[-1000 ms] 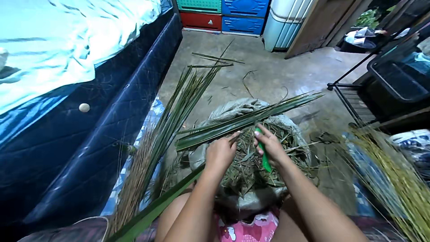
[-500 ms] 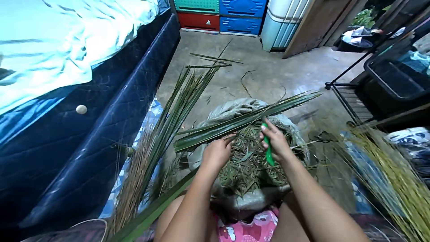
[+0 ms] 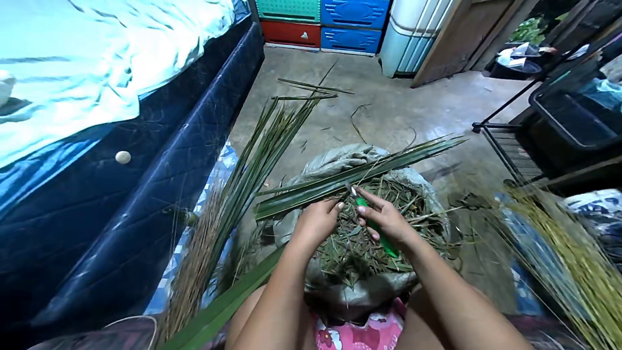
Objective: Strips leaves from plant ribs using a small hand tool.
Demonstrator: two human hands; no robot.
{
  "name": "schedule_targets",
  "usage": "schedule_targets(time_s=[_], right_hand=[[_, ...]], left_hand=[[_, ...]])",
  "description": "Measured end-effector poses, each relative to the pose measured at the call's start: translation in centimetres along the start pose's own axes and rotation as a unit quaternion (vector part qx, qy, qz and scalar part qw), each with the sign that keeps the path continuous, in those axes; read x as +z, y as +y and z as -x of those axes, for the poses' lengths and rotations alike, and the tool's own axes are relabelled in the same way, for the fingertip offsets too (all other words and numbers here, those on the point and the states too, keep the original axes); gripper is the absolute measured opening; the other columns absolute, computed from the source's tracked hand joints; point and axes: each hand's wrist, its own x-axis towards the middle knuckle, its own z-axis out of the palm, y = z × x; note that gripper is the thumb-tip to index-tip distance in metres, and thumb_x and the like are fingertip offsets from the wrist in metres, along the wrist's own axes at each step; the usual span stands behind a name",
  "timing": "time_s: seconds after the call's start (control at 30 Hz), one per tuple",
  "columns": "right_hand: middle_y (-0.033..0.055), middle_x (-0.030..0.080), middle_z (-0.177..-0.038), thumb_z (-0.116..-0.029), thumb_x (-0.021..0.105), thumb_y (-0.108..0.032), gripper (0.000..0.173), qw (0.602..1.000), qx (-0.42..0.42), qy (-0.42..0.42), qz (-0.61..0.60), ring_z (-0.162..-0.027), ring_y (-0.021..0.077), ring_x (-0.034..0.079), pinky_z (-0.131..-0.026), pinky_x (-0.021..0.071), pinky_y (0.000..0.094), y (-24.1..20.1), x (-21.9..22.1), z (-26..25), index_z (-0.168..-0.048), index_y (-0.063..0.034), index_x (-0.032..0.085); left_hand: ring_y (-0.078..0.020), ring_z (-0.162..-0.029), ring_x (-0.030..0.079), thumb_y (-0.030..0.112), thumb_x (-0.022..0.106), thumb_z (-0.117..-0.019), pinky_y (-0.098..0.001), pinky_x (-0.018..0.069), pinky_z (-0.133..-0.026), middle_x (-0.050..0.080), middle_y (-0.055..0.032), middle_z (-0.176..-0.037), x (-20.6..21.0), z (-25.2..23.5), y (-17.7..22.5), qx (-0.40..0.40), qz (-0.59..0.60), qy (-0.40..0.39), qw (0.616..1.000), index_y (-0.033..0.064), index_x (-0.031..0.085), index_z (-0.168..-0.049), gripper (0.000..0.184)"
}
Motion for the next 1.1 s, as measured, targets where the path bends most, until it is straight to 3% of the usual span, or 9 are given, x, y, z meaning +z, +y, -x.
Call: schedule_targets(time_s=[0.2, 0.37, 0.47, 0.53, 0.63, 0.77, 0.9, 1.03, 1.1], right_hand=[[0.0012, 0.055, -0.074, -0.1119, 0.042, -0.013, 0.053, 0.988, -0.029, 0.143, -0.052, -0.046, 0.0065, 0.048, -0.041, 0.0432, 0.0203, -0.6, -3.2, -1.0, -0.162, -0.0084, 0.027], [0.0005, 0.058, -0.076, -0.1088, 0.044, -0.013, 0.060, 0.999, 0.033, -0.007, -0.041, -0.047, 0.0059, 0.049, -0.042, 0.0447, 0.0206, 0.0, 0.0, 0.5, -0.164, -0.0103, 0.020], [0.0016, 0.057, -0.075, -0.1100, 0.045, -0.012, 0.057, 0.996, 0.054, 0.002, -0.075, -0.046, 0.0062, 0.049, -0.041, 0.0447, 0.0206, 0.6, 1.3, 0.2, -0.163, -0.0079, 0.025], [0.0015, 0.057, -0.074, -0.1112, 0.043, -0.014, 0.054, 0.994, 0.050, 0.037, -0.091, -0.046, 0.0059, 0.048, -0.041, 0.0434, 0.0197, 0.5, 0.1, -0.5, -0.162, -0.0093, 0.026], [0.0021, 0.056, -0.075, -0.1121, 0.041, -0.013, 0.052, 0.991, 0.039, 0.082, -0.096, -0.045, 0.0061, 0.047, -0.040, 0.0419, 0.0195, 0.0, -1.2, -0.9, -0.162, -0.0099, 0.027], [0.0019, 0.059, -0.076, -0.1099, 0.042, -0.014, 0.058, 0.998, 0.044, 0.007, -0.054, -0.047, 0.0063, 0.050, -0.043, 0.0447, 0.0206, 0.4, 0.5, 0.3, -0.163, -0.0067, 0.019], [0.0027, 0.059, -0.077, -0.1078, 0.047, -0.015, 0.066, 0.995, 0.058, -0.068, -0.039, -0.047, 0.0082, 0.052, -0.044, 0.0475, 0.0228, 1.7, 3.5, 1.3, -0.165, -0.0068, 0.014], [0.0025, 0.059, -0.072, -0.1088, 0.049, -0.012, 0.056, 0.998, 0.012, 0.060, -0.024, -0.046, 0.0073, 0.051, -0.043, 0.0467, 0.0221, 1.3, 2.5, 0.4, -0.159, 0.0009, 0.027], [0.0032, 0.057, -0.072, -0.1097, 0.049, -0.010, 0.055, 0.991, -0.007, 0.131, -0.022, -0.046, 0.0072, 0.050, -0.042, 0.0455, 0.0213, 0.7, 1.5, -0.3, -0.159, 0.0025, 0.028]], left_hand=[[-0.0204, -0.075, 0.064, 0.037, 0.038, -0.1128, -0.0432, 0.0535, -0.079, 0.069, -0.0089, -0.087, -0.2, 0.4, -0.3, -0.002, 0.001, -0.007, 1.000, 0.0096, 0.067, -0.130, 0.043], [-0.0291, -0.096, 0.069, 0.039, 0.039, -0.1121, -0.0542, 0.0504, -0.095, 0.074, -0.0133, -0.102, -0.1, 0.3, 0.1, -0.004, -0.049, -0.013, 0.999, 0.0132, 0.067, -0.136, 0.045], [-0.0334, -0.114, 0.067, 0.036, 0.038, -0.1128, -0.0571, 0.0463, -0.104, 0.071, -0.0157, -0.123, -0.3, 0.5, 0.7, -0.010, -0.095, -0.052, 0.994, 0.0163, 0.053, -0.151, 0.045], [-0.0323, -0.112, 0.068, 0.034, 0.040, -0.1123, -0.0557, 0.0479, -0.103, 0.071, -0.0136, -0.123, -0.5, 0.7, 0.9, -0.018, -0.108, -0.067, 0.992, 0.0210, 0.047, -0.156, 0.046], [-0.0297, -0.105, 0.070, 0.038, 0.043, -0.1113, -0.0537, 0.0493, -0.100, 0.074, -0.0117, -0.116, -0.5, 0.6, 0.5, -0.022, -0.101, -0.058, 0.993, 0.0184, 0.062, -0.144, 0.042], [-0.0321, -0.122, 0.065, 0.034, 0.040, -0.1119, -0.0553, 0.0441, -0.108, 0.070, -0.0144, -0.127, 0.0, 0.0, 0.6, -0.020, -0.115, -0.029, 0.993, 0.0150, 0.062, -0.143, 0.043], [-0.0349, -0.107, 0.067, 0.022, 0.043, -0.1086, -0.0554, 0.0489, -0.096, 0.070, -0.0205, -0.109, 0.5, -0.2, 0.6, -0.018, -0.088, 0.017, 0.996, -0.0007, 0.070, -0.111, 0.035], [-0.0304, -0.127, 0.062, 0.029, 0.041, -0.1115, -0.0536, 0.0442, -0.110, 0.067, -0.0143, -0.135, 0.8, -0.1, 0.9, -0.008, -0.074, 0.019, 0.997, 0.0123, 0.062, -0.143, 0.041], [-0.0297, -0.131, 0.059, 0.030, 0.041, -0.1118, -0.0533, 0.0428, -0.111, 0.064, -0.0123, -0.140, 1.1, 0.1, 1.3, -0.001, -0.078, 0.017, 0.997, 0.0188, 0.056, -0.150, 0.042]])
